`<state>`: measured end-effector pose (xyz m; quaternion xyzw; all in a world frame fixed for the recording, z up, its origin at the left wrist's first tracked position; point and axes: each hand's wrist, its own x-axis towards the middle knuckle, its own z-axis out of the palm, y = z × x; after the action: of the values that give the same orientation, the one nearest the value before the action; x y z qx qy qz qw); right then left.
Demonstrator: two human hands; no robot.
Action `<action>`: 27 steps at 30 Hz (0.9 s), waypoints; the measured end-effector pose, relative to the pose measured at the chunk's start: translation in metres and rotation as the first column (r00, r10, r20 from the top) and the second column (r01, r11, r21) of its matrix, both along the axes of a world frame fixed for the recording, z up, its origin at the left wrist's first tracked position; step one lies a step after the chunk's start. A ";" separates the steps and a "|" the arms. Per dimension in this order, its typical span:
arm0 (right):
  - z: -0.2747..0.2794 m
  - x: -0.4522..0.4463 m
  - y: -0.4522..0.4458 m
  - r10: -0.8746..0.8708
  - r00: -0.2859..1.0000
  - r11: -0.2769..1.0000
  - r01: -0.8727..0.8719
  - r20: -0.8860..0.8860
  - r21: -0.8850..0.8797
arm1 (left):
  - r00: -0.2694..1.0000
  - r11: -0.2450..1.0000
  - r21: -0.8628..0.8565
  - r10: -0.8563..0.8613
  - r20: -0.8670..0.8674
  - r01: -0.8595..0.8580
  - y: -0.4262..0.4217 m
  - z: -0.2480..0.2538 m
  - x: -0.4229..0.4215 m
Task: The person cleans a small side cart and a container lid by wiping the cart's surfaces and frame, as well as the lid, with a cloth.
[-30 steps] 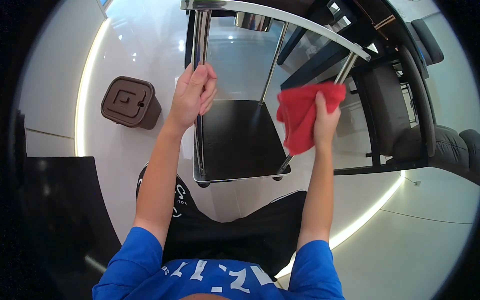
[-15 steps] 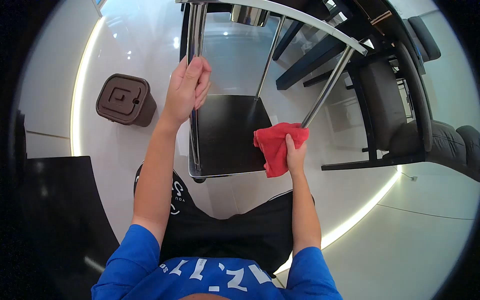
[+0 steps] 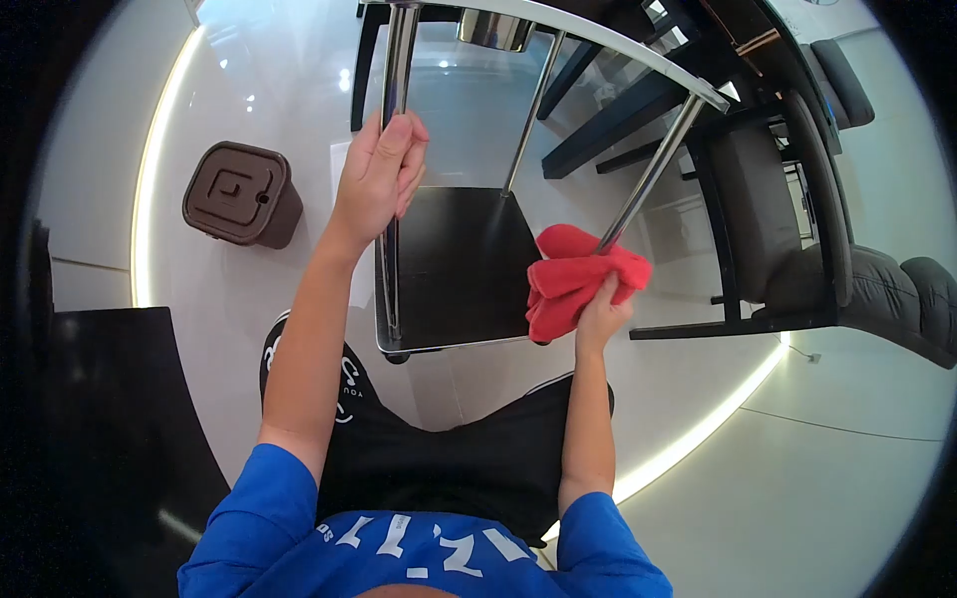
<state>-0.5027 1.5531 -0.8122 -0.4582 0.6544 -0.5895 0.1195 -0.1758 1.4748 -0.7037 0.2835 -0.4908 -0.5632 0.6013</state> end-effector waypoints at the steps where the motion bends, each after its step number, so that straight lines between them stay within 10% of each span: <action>1: 0.007 -0.004 0.002 -0.001 1.000 1.000 0.001 -0.002 0.001 | 1.000 1.000 0.001 -0.001 -0.002 0.001 0.000 0.001 -0.001; 4: 0.042 0.004 0.016 -0.125 0.992 0.983 0.128 0.031 -0.131 | 1.000 1.000 -0.001 -0.002 -0.009 0.002 0.000 0.001 0.001; 10: 0.094 0.042 0.058 0.277 0.807 0.939 -0.113 0.522 -0.325 | 0.999 1.000 0.009 -0.021 0.032 0.020 0.000 0.007 0.002; 15: 0.027 0.033 0.070 0.543 0.559 0.784 -0.604 0.627 -0.141 | 0.992 1.000 0.008 0.008 0.127 -0.009 0.002 0.009 0.005; 25: 0.008 0.171 0.047 0.469 0.585 0.584 -0.767 0.661 0.265 | 0.984 0.984 -0.101 0.156 0.086 -0.147 0.001 -0.001 -0.006; 27: 0.019 0.200 0.039 0.685 0.534 0.497 -0.840 0.495 0.219 | 0.977 0.984 -0.052 0.176 0.119 -0.171 0.005 -0.001 -0.006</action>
<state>-0.3026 1.5924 -0.7936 -0.5535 0.4581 -0.3806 0.5821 -0.1819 1.4793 -0.7045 0.3469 -0.5118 -0.4797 0.6226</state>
